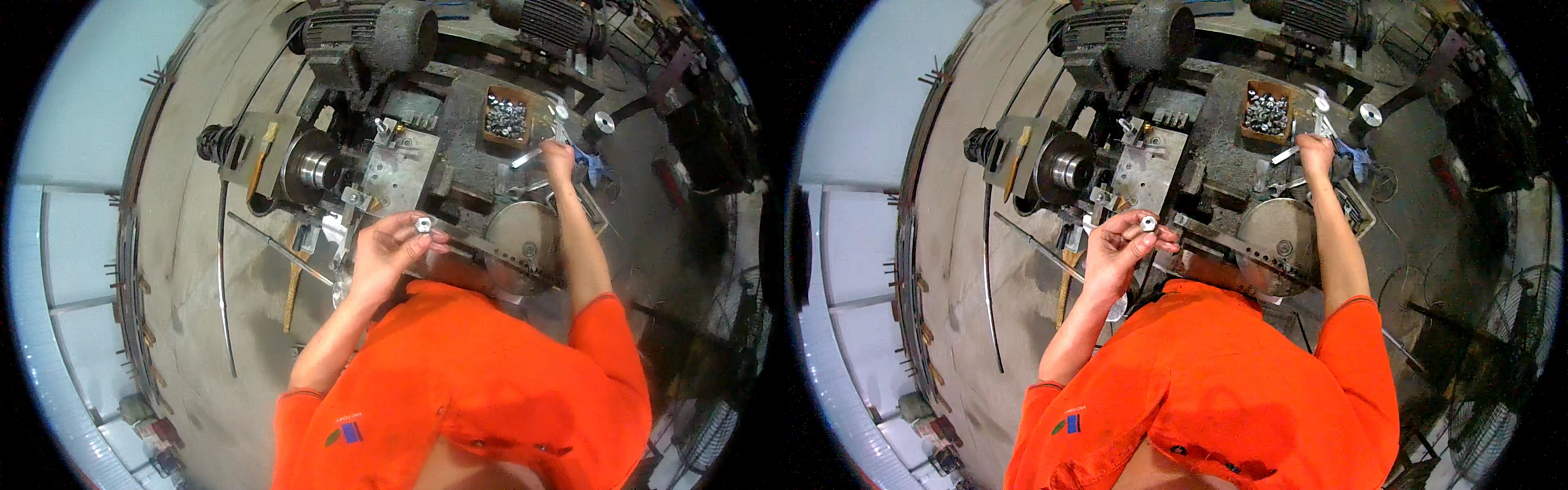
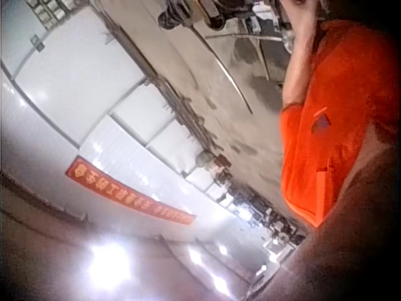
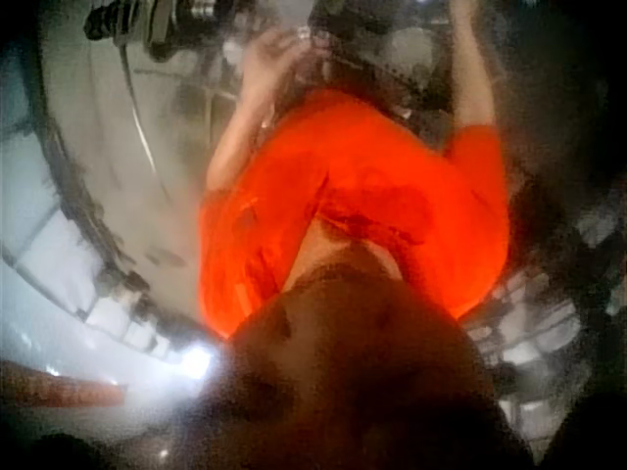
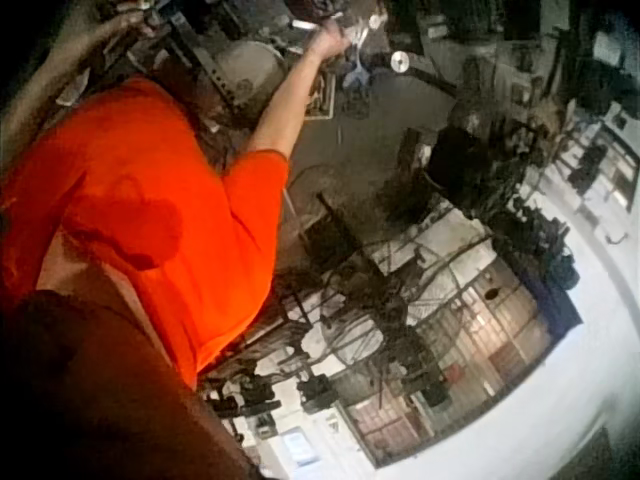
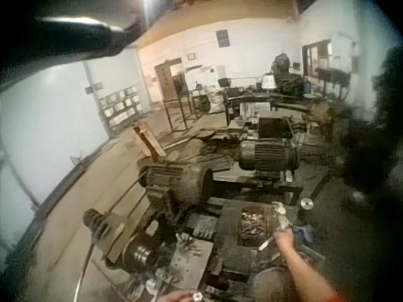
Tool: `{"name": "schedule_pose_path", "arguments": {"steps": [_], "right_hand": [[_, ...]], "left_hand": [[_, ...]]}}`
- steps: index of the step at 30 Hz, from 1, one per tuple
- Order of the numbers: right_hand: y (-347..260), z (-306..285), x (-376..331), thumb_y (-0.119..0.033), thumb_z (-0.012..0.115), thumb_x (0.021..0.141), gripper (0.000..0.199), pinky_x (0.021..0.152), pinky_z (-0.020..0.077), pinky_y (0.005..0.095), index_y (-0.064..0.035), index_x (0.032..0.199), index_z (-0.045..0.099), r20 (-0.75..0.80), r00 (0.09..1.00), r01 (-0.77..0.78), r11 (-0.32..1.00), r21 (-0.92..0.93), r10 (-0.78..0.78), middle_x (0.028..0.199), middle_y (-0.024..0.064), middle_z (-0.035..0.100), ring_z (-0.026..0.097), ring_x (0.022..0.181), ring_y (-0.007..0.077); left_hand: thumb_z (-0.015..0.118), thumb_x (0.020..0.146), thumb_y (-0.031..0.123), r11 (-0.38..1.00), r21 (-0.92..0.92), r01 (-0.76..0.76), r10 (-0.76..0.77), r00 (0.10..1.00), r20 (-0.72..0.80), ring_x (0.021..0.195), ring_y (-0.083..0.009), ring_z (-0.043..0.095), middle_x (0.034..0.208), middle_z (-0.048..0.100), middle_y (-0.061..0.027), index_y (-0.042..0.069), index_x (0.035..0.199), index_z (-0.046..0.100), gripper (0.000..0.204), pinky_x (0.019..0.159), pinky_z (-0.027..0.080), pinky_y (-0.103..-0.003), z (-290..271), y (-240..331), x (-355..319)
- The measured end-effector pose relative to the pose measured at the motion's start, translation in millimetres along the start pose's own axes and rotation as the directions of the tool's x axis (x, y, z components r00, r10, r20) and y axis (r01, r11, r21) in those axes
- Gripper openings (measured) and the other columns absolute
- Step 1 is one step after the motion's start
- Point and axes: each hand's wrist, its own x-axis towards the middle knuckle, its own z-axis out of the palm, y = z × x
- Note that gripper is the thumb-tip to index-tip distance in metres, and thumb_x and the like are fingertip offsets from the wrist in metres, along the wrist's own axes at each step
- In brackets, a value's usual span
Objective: The person operates a metal lathe, repeatedly measuring a cylindrical metal workpiece with a dial caliper and adjusting the machine using a wrench and a long metal bar. The person removes the workpiece from the chuck, measures it, and then re-secures it, repeating this cycle multiple times.
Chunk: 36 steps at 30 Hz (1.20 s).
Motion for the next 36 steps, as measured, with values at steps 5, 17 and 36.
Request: {"name": "schedule_pose_path", "arguments": {"steps": [5, 17, 36], "right_hand": [[-90.6, -36.1, -102.3, 0.006, 0.043, 0.07, 0.022, 0.048, 0.0297, 0.0208, 0.0032, 0.076, 0.063, 0.193, 0.975, 0.045, 0.944, 0.328, -0.114, 0.062, -0.0025, 0.051, 0.04, 0.054, 0.0048], [-166.9, -53.8, -216.1, -0.005, 0.048, 0.047, 0.047, 0.049, 0.029, 0.0245, -0.0078, 0.091, 0.066, 0.573, 0.704, 0.469, 0.881, 0.067, -0.419, 0.061, 0.0016, 0.037, 0.038, 0.054, 0.0125], [-246.4, -58.0, -255.2, -0.008, 0.058, 0.047, 0.047, 0.048, 0.0357, 0.0334, -0.013, 0.093, 0.066, 0.742, 0.465, 0.774, 0.629, -0.074, -0.484, 0.069, 0.0105, 0.047, 0.05, 0.058, 0.0284]], "left_hand": [[0.058, 0.081, 0.008, 0.999, -0.032, -0.017, 0.017, 1.0, 0.026, 0.08, -0.0272, 0.062, 0.085, 0.061, -0.0192, -0.007, 0.105, 0.051, 0.029, 0.072, 0.052, -0.039, -12.6, 3.2, -6.1], [0.062, 0.078, 0.006, 0.999, 0.048, 0.01, -0.019, 0.982, 0.187, 0.079, -0.0219, 0.062, 0.085, 0.062, -0.0166, -0.008, 0.106, 0.051, 0.034, 0.074, 0.051, -0.035, -26.6, 17.8, -16.0], [0.056, 0.08, -0.003, 0.994, 0.068, 0.088, -0.106, 0.934, 0.341, 0.081, -0.019, 0.061, 0.092, 0.061, -0.0138, -0.01, 0.107, 0.051, 0.028, 0.073, 0.051, -0.03, -38.6, 26.8, -32.7]]}}
